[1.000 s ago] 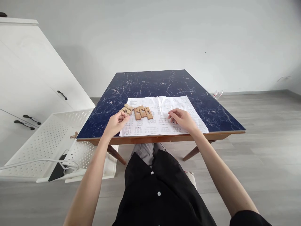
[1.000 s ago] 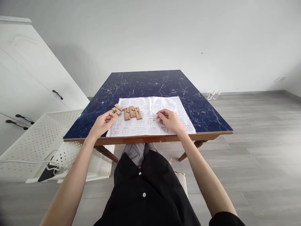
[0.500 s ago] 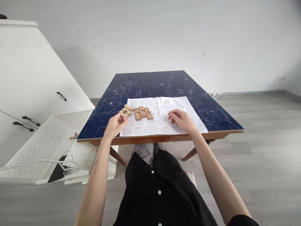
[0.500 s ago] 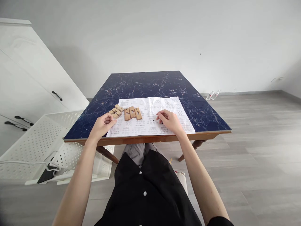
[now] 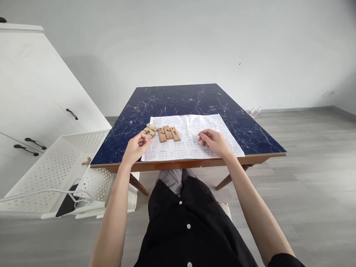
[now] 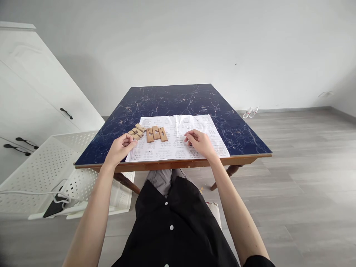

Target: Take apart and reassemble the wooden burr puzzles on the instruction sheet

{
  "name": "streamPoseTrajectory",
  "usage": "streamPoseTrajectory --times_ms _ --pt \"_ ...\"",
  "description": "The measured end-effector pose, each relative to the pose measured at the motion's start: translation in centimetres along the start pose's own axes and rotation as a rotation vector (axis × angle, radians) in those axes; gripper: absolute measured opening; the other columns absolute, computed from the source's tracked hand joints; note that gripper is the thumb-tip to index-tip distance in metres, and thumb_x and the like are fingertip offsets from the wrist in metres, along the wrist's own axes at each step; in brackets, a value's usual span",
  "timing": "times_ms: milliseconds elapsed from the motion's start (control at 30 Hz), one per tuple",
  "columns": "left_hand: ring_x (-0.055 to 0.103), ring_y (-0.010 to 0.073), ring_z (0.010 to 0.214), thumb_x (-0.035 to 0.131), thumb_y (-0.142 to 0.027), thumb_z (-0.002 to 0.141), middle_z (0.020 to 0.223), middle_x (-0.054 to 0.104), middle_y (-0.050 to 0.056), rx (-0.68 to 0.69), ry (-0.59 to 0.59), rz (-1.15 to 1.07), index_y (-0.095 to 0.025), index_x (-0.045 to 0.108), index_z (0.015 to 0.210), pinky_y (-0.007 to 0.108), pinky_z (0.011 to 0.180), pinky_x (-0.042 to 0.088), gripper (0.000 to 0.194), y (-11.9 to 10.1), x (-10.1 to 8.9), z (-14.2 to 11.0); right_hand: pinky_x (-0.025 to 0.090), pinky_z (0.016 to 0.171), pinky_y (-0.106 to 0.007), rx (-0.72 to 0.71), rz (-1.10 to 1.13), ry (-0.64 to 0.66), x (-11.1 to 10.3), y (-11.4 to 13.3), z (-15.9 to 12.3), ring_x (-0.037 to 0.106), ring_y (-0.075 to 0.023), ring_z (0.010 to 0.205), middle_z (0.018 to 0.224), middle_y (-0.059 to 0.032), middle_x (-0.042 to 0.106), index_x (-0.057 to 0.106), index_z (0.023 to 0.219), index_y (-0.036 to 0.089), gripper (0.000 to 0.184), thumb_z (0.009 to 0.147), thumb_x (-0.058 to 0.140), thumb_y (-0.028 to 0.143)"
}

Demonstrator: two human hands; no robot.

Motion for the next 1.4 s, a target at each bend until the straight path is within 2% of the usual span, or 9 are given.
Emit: streamPoseTrajectory --times_ms 600,1267,1400 --pt "0.049 0.0125 0.062 0.074 -0.04 0.084 0.072 0.054 -0.003 -0.002 -0.008 0.014 -0.022 0.052 0.081 0.024 0.058 0.037 0.029 -0.16 -0.1 -0.16 0.052 0.064 -0.034 0.006 0.012 -0.013 -0.09 0.08 -0.04 0.068 -0.0199 0.072 0.094 -0.0094 0.079 0.073 0.101 0.023 0.032 0.101 0.064 0.054" --pt "0.054 0.014 0.064 0.073 -0.044 0.087 0.074 0.057 -0.002 0.041 -0.004 0.071 -0.023 0.053 0.082 0.025 0.059 0.042 0.03 -0.3 -0.17 -0.24 0.051 0.061 -0.032 0.002 0.007 -0.024 -0.06 -0.2 0.14 0.069 -0.0194 0.072 0.094 -0.0094 0.079 0.072 0.101 0.022 0.034 0.1 0.065 0.056" --pt "0.055 0.0154 0.067 0.071 -0.042 0.089 0.076 0.059 -0.001 0.065 -0.053 0.112 -0.023 0.053 0.081 0.027 0.064 0.045 0.027 -0.77 -0.25 -0.57 0.051 0.061 -0.032 0.008 -0.003 -0.024 -0.04 0.0 0.02 0.069 -0.0195 0.072 0.094 -0.0097 0.079 0.073 0.102 0.022 0.035 0.1 0.065 0.056"
Point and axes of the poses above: each hand's wrist, its own z-axis towards the middle knuckle, its own x-axis out of the palm, y = z × x, the point moved 8 cm from there along z, towards the middle knuckle
